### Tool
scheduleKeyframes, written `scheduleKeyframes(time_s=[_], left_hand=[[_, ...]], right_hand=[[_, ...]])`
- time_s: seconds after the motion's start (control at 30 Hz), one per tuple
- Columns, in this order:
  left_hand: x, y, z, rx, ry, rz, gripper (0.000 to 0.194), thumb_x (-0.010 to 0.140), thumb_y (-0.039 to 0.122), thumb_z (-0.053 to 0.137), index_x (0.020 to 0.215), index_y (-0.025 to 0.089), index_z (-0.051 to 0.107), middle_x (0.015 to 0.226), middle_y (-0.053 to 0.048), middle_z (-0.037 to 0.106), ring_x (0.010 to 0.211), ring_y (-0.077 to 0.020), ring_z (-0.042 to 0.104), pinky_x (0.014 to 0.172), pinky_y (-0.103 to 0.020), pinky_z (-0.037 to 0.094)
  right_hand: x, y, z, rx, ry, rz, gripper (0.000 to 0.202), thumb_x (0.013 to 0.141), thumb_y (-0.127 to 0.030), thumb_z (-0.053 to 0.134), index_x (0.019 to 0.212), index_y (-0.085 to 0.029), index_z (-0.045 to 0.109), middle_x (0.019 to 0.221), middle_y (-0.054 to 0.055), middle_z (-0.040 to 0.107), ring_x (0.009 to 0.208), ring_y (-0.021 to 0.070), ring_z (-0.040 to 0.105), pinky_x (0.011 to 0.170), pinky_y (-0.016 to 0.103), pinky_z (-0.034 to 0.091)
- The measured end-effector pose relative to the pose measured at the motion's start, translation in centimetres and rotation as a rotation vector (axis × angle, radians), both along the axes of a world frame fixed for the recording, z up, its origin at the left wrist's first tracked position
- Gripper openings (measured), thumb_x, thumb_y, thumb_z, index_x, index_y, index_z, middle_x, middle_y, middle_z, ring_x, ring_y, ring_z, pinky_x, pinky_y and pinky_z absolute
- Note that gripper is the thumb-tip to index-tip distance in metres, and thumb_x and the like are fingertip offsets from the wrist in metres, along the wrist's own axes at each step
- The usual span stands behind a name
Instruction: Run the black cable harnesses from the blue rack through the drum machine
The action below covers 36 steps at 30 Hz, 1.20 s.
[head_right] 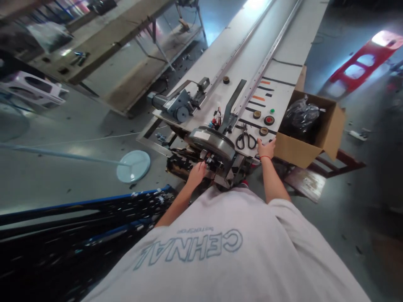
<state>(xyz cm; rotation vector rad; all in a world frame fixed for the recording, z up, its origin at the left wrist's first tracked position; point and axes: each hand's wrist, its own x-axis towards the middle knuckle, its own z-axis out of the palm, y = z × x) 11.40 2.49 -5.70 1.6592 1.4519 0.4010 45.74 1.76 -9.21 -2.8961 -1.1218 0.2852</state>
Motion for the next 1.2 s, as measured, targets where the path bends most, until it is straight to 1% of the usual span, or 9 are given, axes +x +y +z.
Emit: scheduleKeyframes(time_s=[0.07, 0.17, 0.3, 0.43, 0.67, 0.87, 0.97, 1.07, 1.2], left_hand=[[-0.6, -0.5, -0.1, 0.005, 0.007, -0.017, 0.034, 0.097, 0.036, 0.035, 0.071, 0.022, 0.049, 0.056, 0.001, 0.051, 0.055, -0.0152, 0.054, 0.059, -0.027, 0.041], [-1.6, -1.2, -0.7, 0.003, -0.018, -0.019, 0.036, 0.098, 0.041, 0.035, 0.072, 0.021, 0.051, 0.057, 0.001, 0.052, 0.057, -0.0151, 0.054, 0.060, -0.027, 0.042], [-2.3, -1.9, -1.1, -0.036, -0.040, 0.015, 0.040, 0.098, 0.046, 0.033, 0.076, 0.020, 0.053, 0.057, 0.001, 0.053, 0.054, -0.0145, 0.053, 0.058, -0.027, 0.043], [-2.7, -2.7, -0.8, -0.002, -0.035, 0.009, 0.037, 0.097, 0.044, 0.034, 0.075, 0.020, 0.050, 0.061, 0.000, 0.056, 0.058, -0.0148, 0.056, 0.059, -0.026, 0.043], [-2.8, -3.7, -0.7, -0.005, -0.019, 0.026, 0.032, 0.097, 0.041, 0.031, 0.077, 0.021, 0.046, 0.066, -0.001, 0.058, 0.065, -0.0167, 0.060, 0.064, -0.027, 0.043], [-2.3, -3.9, -0.9, -0.015, -0.040, 0.041, 0.030, 0.097, 0.042, 0.034, 0.080, 0.021, 0.047, 0.066, 0.000, 0.057, 0.063, -0.0153, 0.058, 0.063, -0.026, 0.042], [-2.9, -4.5, -1.7, -0.033, -0.082, 0.074, 0.029, 0.094, 0.044, 0.039, 0.081, 0.020, 0.050, 0.065, 0.001, 0.057, 0.061, -0.0147, 0.056, 0.063, -0.026, 0.042], [-4.4, -6.0, -3.1, -0.118, -0.109, 0.022, 0.030, 0.087, 0.048, 0.049, 0.077, 0.019, 0.051, 0.058, 0.003, 0.054, 0.057, -0.0144, 0.053, 0.063, -0.026, 0.042], [-6.0, -7.8, -4.3, -0.153, -0.120, -0.026, 0.035, 0.081, 0.053, 0.054, 0.077, 0.018, 0.054, 0.067, 0.001, 0.059, 0.064, -0.0148, 0.054, 0.063, -0.026, 0.042]], right_hand=[[0.0, -0.9, -0.6, 0.043, -0.001, -0.054, 0.068, 0.094, -0.056, 0.044, 0.146, -0.013, 0.038, 0.134, 0.024, 0.049, 0.122, 0.0322, 0.051, 0.100, 0.044, 0.042], [0.1, -1.0, -1.4, 0.196, 0.046, -0.193, 0.071, 0.094, -0.058, 0.039, 0.149, -0.014, 0.031, 0.129, 0.023, 0.054, 0.118, 0.0314, 0.055, 0.098, 0.042, 0.044], [0.2, -0.6, -2.0, 0.314, 0.174, -0.351, 0.077, 0.090, -0.064, 0.041, 0.148, -0.014, 0.032, 0.131, 0.023, 0.055, 0.114, 0.0321, 0.058, 0.092, 0.041, 0.048], [0.1, -0.7, -1.8, 0.343, 0.230, -0.445, 0.088, 0.085, -0.071, 0.044, 0.146, -0.009, 0.031, 0.137, 0.025, 0.050, 0.122, 0.0353, 0.054, 0.097, 0.044, 0.045], [0.1, -0.6, -1.4, 0.347, 0.244, -0.442, 0.086, 0.084, -0.071, 0.046, 0.146, -0.012, 0.033, 0.136, 0.025, 0.051, 0.123, 0.0375, 0.053, 0.097, 0.048, 0.046], [0.2, -0.6, -1.4, 0.307, 0.222, -0.413, 0.080, 0.089, -0.070, 0.037, 0.146, -0.015, 0.033, 0.139, 0.024, 0.048, 0.124, 0.0373, 0.053, 0.097, 0.048, 0.045], [0.2, -0.6, -1.4, 0.322, 0.219, -0.408, 0.081, 0.088, -0.069, 0.040, 0.146, -0.012, 0.033, 0.139, 0.025, 0.049, 0.125, 0.0367, 0.052, 0.099, 0.047, 0.044], [0.3, -0.6, -1.5, 0.397, 0.241, -0.442, 0.083, 0.085, -0.066, 0.050, 0.144, -0.009, 0.035, 0.138, 0.026, 0.049, 0.126, 0.0372, 0.050, 0.101, 0.048, 0.042], [0.5, -0.6, -1.7, 0.478, 0.287, -0.468, 0.081, 0.082, -0.060, 0.059, 0.140, -0.009, 0.038, 0.139, 0.026, 0.048, 0.128, 0.0379, 0.048, 0.104, 0.051, 0.038]])
